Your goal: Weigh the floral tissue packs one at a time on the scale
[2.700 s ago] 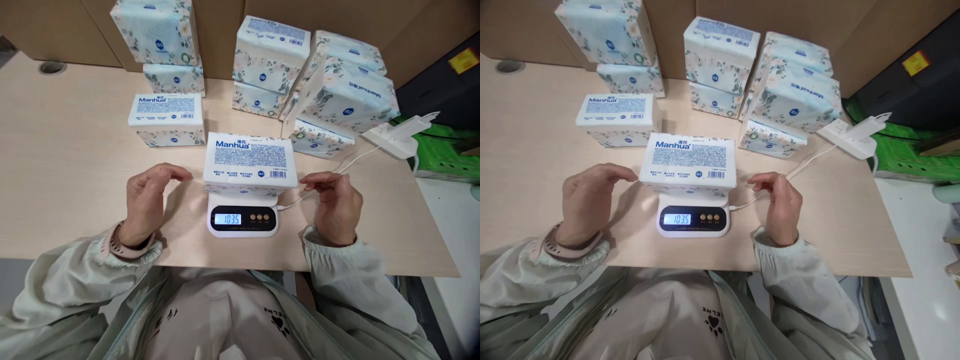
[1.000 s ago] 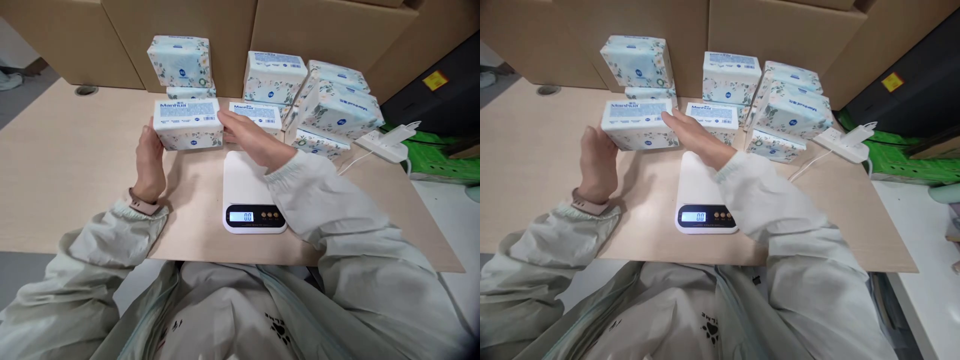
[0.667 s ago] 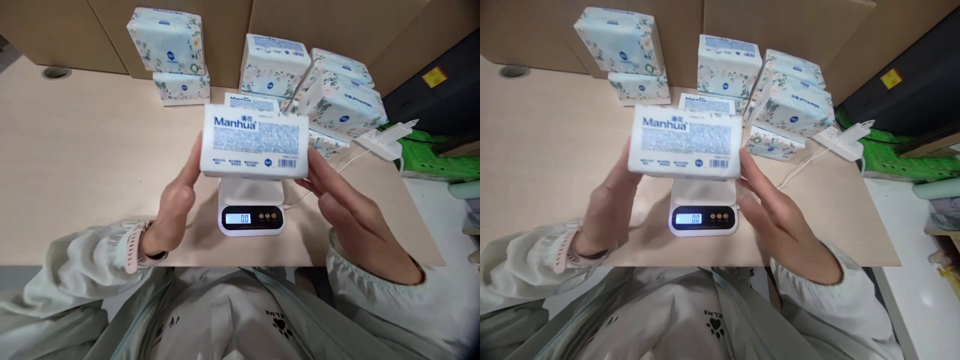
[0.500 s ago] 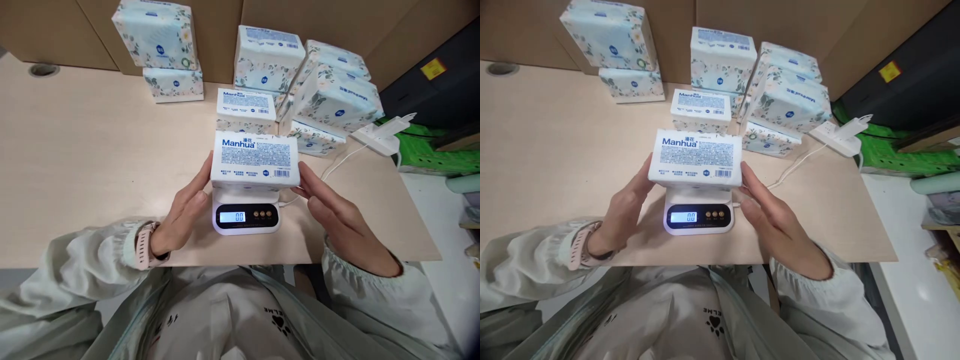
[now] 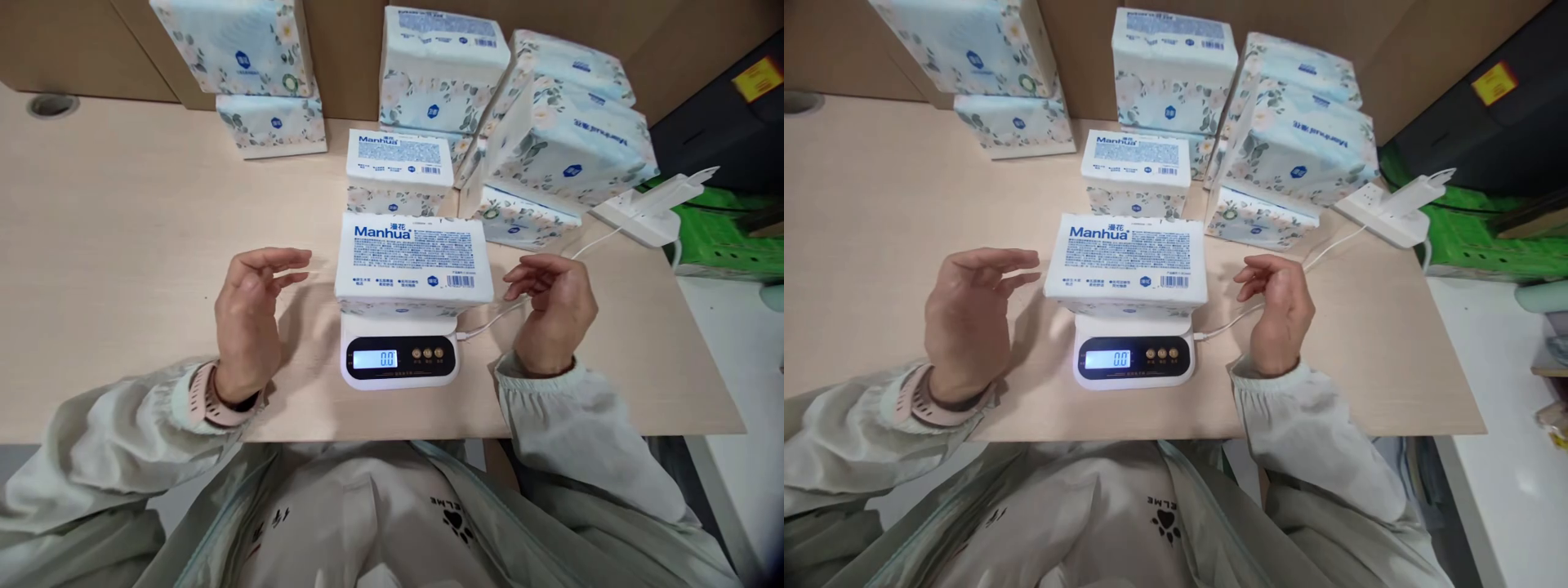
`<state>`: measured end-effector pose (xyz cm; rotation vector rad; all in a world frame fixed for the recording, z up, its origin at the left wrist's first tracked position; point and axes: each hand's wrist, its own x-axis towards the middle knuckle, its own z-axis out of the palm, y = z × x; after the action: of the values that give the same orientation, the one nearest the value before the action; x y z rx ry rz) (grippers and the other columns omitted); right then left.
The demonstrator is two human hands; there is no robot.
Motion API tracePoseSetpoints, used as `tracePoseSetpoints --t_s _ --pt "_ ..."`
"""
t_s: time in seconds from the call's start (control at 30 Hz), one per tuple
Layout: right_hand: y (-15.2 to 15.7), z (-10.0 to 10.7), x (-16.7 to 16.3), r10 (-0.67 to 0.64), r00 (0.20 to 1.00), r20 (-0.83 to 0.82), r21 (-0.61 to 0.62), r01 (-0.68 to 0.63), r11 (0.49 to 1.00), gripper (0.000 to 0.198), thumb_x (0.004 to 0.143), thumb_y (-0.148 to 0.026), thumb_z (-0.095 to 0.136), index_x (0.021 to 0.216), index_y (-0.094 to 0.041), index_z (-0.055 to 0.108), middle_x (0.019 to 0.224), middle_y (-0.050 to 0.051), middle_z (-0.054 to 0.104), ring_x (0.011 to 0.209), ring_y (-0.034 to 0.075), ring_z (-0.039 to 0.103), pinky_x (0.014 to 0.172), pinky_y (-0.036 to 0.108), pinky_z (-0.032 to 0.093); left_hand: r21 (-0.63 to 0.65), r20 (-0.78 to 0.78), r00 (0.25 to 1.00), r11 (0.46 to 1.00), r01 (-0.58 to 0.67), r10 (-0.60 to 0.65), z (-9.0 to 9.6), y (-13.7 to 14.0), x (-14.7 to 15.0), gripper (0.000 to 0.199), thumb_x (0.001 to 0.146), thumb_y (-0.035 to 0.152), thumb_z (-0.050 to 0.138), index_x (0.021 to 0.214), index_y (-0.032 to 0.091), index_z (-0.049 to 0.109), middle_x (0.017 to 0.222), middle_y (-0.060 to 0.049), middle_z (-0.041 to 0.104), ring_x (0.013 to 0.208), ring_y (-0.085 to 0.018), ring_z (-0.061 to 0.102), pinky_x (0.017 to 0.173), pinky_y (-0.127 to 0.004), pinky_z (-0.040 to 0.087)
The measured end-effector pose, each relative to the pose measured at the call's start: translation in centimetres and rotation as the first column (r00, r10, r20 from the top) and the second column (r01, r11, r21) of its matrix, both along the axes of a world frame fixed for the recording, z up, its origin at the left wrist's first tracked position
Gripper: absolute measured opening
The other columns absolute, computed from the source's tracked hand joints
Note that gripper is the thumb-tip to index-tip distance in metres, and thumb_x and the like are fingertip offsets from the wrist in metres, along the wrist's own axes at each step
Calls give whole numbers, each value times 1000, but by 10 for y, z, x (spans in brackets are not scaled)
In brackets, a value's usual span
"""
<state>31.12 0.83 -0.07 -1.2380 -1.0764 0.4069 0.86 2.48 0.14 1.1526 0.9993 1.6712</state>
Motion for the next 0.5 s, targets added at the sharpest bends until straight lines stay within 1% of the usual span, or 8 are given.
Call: tracePoseSetpoints --t_s 0.1,0.17,0.27,0.33,0.5 --pt "-1 -4 3 7 1000 -8 -15 -7 1000 40 107 -62 54 96 -32 79 79 3 71 62 20 58 60 39 45 31 51 999 1000 -6 5 -2 4 0 28 103 45 65 99 24 83 102 -7 82 100 -22 76 88 -34 60" --pt "0 -4 5 -18 1000 -12 19 18 1000 44 106 -64 53 94 -29 78 77 3 71 59 20 57 58 37 44 50 52 999 999 -2 0 -5 6 -1 30 102 47 66 97 22 83 99 -7 82 96 -22 77 84 -32 60" --pt "3 -4 9 -36 999 -8 68 36 997 52 105 -68 52 91 -25 78 73 3 70 55 17 56 54 34 42 77 37 999 997 -11 8 -10 9 -3 38 104 53 64 95 21 82 95 -9 83 92 -22 78 78 -32 61" --pt "4 -5 10 -30 1000 10 77 29 997 55 106 -68 50 90 -24 78 72 3 69 54 16 56 54 34 41 85 36 999 996 -12 9 -12 11 -5 40 104 56 65 93 21 82 93 -9 82 91 -22 78 76 -31 61" --pt "2 -6 10 -3 999 43 63 0 998 56 109 -67 47 89 -24 78 72 3 67 55 16 56 56 34 41 72 -2 1000 997 27 -27 -10 10 -8 33 99 52 70 92 22 79 92 -10 79 92 -25 76 77 -35 62"
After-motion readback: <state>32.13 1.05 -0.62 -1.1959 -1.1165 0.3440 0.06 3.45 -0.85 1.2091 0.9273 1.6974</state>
